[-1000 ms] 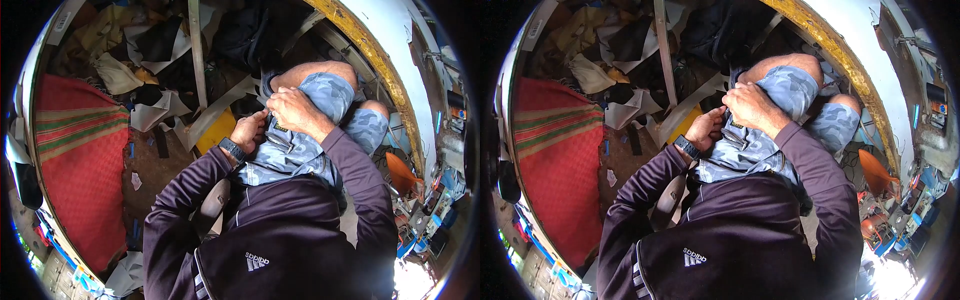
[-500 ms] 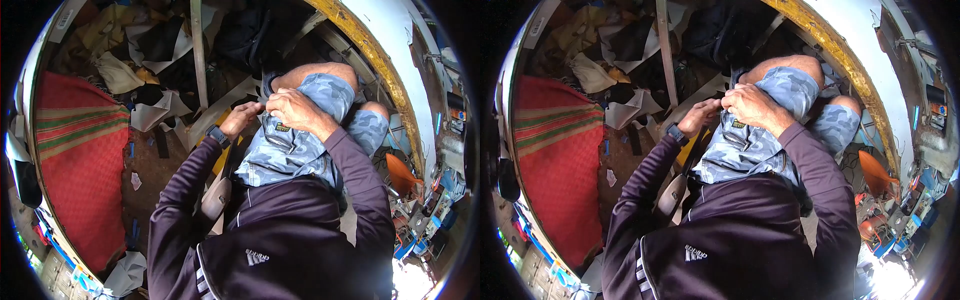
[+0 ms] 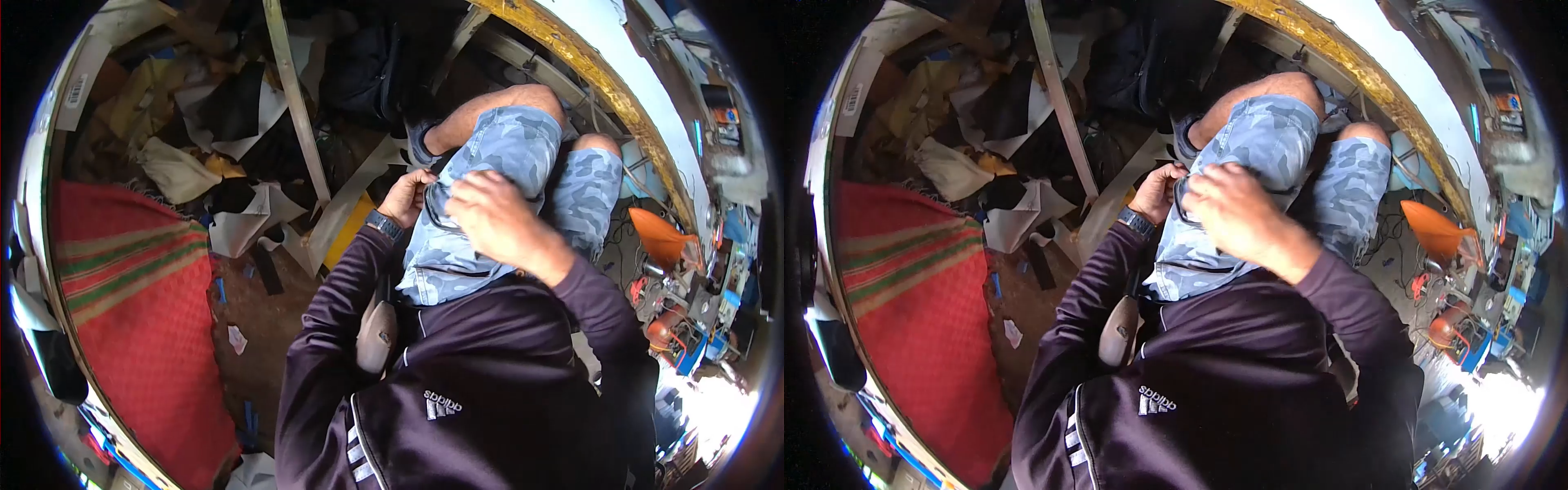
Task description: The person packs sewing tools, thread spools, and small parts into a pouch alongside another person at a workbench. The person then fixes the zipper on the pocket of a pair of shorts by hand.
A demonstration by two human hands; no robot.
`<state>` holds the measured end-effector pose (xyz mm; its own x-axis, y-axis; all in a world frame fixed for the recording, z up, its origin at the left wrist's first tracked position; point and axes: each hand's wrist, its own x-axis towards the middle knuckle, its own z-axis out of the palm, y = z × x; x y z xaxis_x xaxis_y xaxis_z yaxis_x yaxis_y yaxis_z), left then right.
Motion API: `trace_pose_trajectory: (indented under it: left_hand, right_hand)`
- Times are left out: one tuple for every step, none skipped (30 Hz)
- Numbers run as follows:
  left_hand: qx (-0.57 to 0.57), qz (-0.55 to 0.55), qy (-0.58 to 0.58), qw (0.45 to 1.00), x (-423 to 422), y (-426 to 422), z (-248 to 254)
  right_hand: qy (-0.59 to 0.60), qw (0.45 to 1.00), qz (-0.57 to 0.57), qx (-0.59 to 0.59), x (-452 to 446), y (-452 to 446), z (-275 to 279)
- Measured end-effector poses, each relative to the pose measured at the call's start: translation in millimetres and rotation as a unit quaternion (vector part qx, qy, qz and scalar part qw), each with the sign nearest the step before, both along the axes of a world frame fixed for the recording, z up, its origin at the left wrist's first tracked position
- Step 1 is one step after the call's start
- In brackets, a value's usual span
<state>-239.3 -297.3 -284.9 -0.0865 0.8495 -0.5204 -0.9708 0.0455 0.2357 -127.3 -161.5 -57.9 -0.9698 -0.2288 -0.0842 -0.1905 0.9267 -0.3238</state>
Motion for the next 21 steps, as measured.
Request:
trace_pose_trajectory:
  left_hand:
    - [0.000,-0.008,0.001,1.000,3.3,2.8,-2.5]
    - [0.075,-0.022,-0.042,0.996,5.0,5.3,-6.0]
    - [0.148,-0.041,-0.083,0.985,6.4,8.0,-8.9]
    - [0.028,-0.025,-0.034,0.999,11.1,10.6,37.7]
    - [0.050,-0.062,-0.006,0.997,10.6,12.1,42.2]
    - [0.072,-0.096,0.023,0.992,9.0,14.3,44.4]
    - [0.095,-0.127,0.052,0.986,6.7,15.9,44.0]
    - [0.126,-0.126,0.055,0.983,7.0,17.5,30.5]
    - [0.157,-0.123,0.058,0.978,8.8,20.9,6.2]
    - [0.189,-0.118,0.063,0.973,7.9,24.1,-3.8]
    - [0.171,-0.067,0.100,0.978,12.4,24.6,-14.0]
    - [0.226,-0.064,0.052,0.971,9.3,27.9,-35.0]
    - [0.279,-0.057,0.004,0.959,3.2,33.3,-66.8]
    - [0.206,-0.028,0.048,0.977,2.4,32.5,-62.3]
    - [0.127,-0.005,0.092,0.988,1.9,31.5,-57.4]
    - [0.086,0.049,0.098,0.990,5.1,39.5,-59.2]
    - [0.071,0.089,0.084,0.990,12.8,39.9,-60.6]
    - [0.055,0.129,0.072,0.988,11.8,30.7,-42.7]
    - [0.040,0.120,0.082,0.989,7.3,24.1,-35.8]
    - [0.025,0.111,0.092,0.989,2.4,17.8,-28.7]
    - [0.032,0.129,0.069,0.989,4.6,22.8,-32.5]
  right_hand:
    - [0.031,0.999,-0.044,-0.005,4.9,5.3,6.9]
    - [0.032,0.998,-0.061,0.005,4.6,12.6,17.8]
    - [0.007,0.997,-0.081,0.001,7.1,19.1,24.7]
    - [-0.020,0.995,-0.100,-0.003,10.8,23.5,29.7]
    - [-0.026,0.995,-0.099,0.009,15.7,25.1,29.4]
    - [-0.023,0.994,-0.100,0.030,19.3,23.7,28.0]
    - [-0.020,0.994,-0.099,0.051,21.1,21.4,25.6]
    - [-0.017,0.993,-0.096,0.072,21.2,18.2,23.8]
    - [-0.023,0.991,-0.093,0.096,18.7,15.5,23.3]
    - [-0.012,0.990,-0.091,0.105,13.8,11.6,24.7]
    - [-0.004,0.990,-0.088,0.113,8.3,4.2,25.5]
    - [0.004,0.989,-0.082,0.119,2.0,-3.3,25.5]
    - [-0.003,0.988,-0.074,0.134,-6.4,-11.2,24.5]
    - [-0.004,0.989,-0.067,0.135,-15.6,-22.2,24.8]
    - [-0.006,0.989,-0.056,0.136,-26.1,-35.0,24.7]
    - [-0.008,0.990,-0.042,0.135,-36.5,-45.2,24.7]
    - [-0.018,0.990,-0.018,0.136,-44.9,-46.3,14.3]
    - [-0.027,0.987,-0.003,0.158,-56.2,-46.9,5.4]
    - [-0.034,0.983,0.006,0.179,-66.1,-49.3,-3.2]
    - [-0.040,0.979,0.011,0.199,-72.5,-50.5,-13.7]
    - [-0.011,0.980,0.025,0.198,-76.1,-47.7,-29.8]
